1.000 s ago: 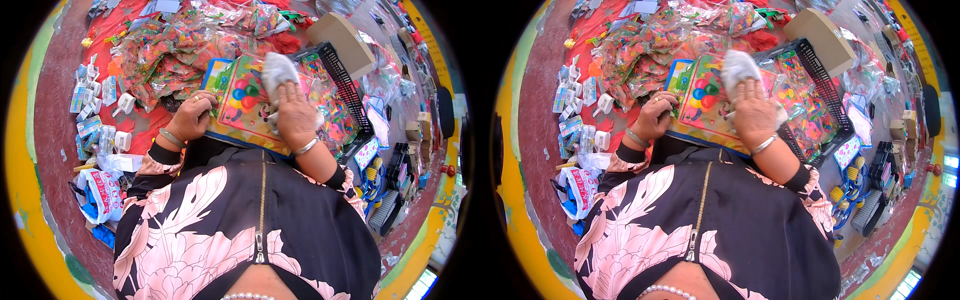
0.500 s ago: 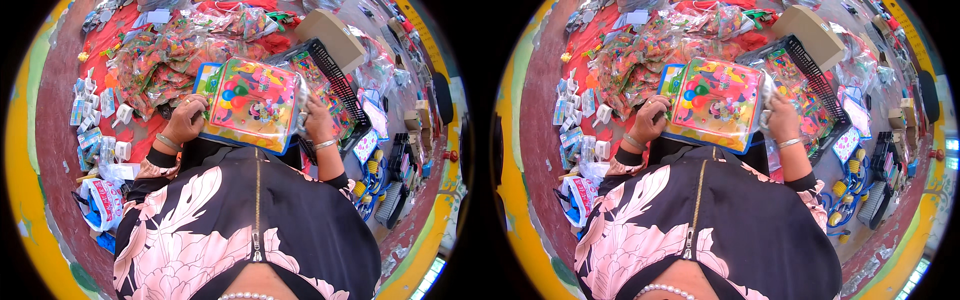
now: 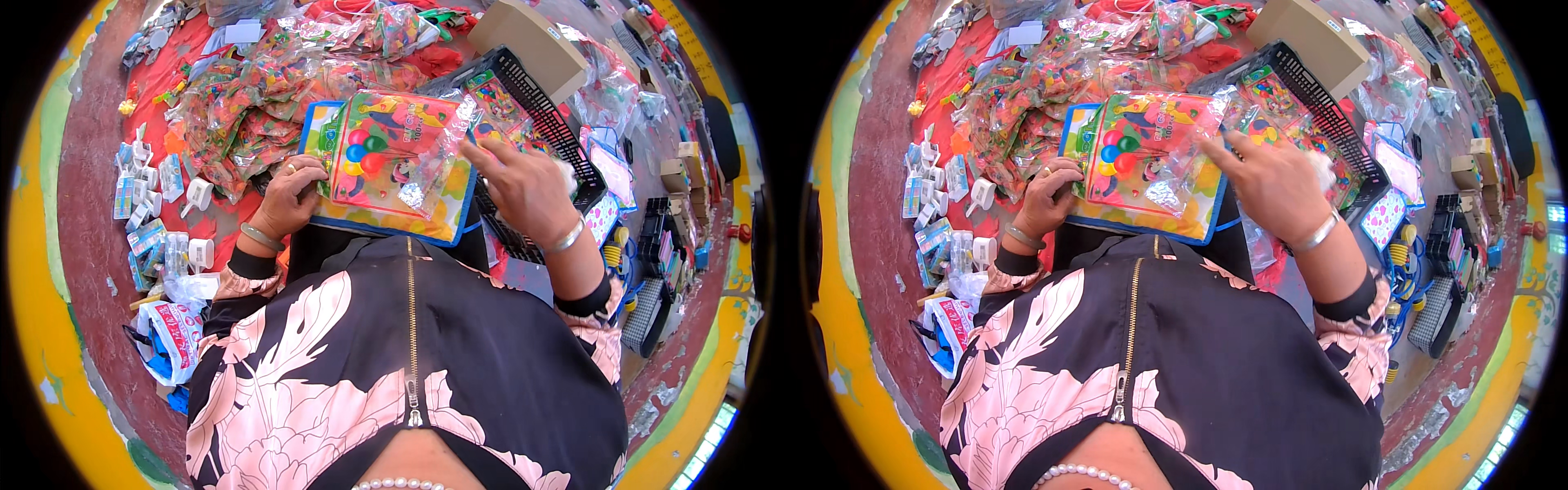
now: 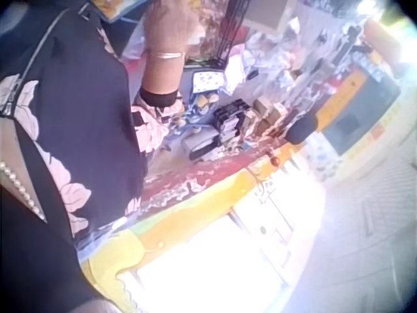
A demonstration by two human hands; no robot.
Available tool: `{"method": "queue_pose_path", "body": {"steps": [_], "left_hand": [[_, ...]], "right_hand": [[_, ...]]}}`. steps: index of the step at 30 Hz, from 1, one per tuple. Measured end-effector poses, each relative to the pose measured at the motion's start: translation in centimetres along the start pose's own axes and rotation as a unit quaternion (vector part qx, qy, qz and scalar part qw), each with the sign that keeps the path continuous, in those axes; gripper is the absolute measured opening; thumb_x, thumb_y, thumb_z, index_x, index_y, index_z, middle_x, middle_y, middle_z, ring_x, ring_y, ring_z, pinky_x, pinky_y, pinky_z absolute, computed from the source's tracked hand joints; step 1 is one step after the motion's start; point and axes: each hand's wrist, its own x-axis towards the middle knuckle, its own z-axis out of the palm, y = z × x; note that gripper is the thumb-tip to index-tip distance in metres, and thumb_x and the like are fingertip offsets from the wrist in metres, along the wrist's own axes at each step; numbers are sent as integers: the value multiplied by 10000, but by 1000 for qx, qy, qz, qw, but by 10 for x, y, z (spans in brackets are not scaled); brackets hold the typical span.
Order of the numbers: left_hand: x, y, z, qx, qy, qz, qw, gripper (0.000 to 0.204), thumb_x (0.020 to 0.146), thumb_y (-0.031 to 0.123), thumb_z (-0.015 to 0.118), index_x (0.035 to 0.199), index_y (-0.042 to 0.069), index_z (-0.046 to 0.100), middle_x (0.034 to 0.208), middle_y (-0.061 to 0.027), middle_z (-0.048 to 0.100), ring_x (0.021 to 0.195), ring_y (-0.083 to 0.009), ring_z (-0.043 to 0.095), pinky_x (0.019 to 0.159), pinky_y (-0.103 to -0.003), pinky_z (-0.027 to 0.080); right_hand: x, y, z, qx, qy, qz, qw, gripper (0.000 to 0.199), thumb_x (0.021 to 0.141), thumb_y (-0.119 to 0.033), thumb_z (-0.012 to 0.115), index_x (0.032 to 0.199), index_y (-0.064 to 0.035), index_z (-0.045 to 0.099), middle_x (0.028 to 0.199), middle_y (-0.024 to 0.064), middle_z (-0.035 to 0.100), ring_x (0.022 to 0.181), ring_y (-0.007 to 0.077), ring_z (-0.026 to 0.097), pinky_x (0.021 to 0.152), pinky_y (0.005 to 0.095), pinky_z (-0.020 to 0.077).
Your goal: The person repeatedly picks up small, colorful plastic-wrapped packages from a cluttered floor, wipes them with a cloth, and places them into a black basket. The person handles the items one at a time, bending over to reach the pile and standing to deposit them.
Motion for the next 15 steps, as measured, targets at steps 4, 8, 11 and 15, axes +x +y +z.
{"method": "queue_pose_path", "body": {"steps": [4,8,11,15], "left_hand": [[1,0,-1,10,-6,-2,1000,286,636,-105,541,902,-14,595,937,-144,592,947,-309,575,836,-361,454],[3,4,-1,5,2,-2,1000,249,682,-96,558,903,8,608,936,-147,598,938,-321,576,838,-368,464],[1,1,-3,-19,6,-28,999,195,750,-93,553,913,2,608,949,-125,613,933,-266,597,839,-342,470],[12,-2,-11,-266,117,-192,937,124,887,-37,513,979,-16,594,989,-45,614,932,-136,587,856,-289,472]], "right_hand": [[44,5,16,-39,-61,-96,993,550,752,-47,566,1285,-172,504,1220,102,545,768,244,633,648,355,481],[62,28,42,-16,-135,-92,986,274,742,-42,575,1008,-105,581,1229,139,509,813,287,625,685,368,484],[64,43,35,13,-73,-116,991,133,682,-87,645,777,-94,552,891,107,591,765,301,617,655,401,479],[64,73,0,49,45,-78,995,173,682,-67,675,845,-82,617,737,95,625,724,277,633,618,367,500]]}}
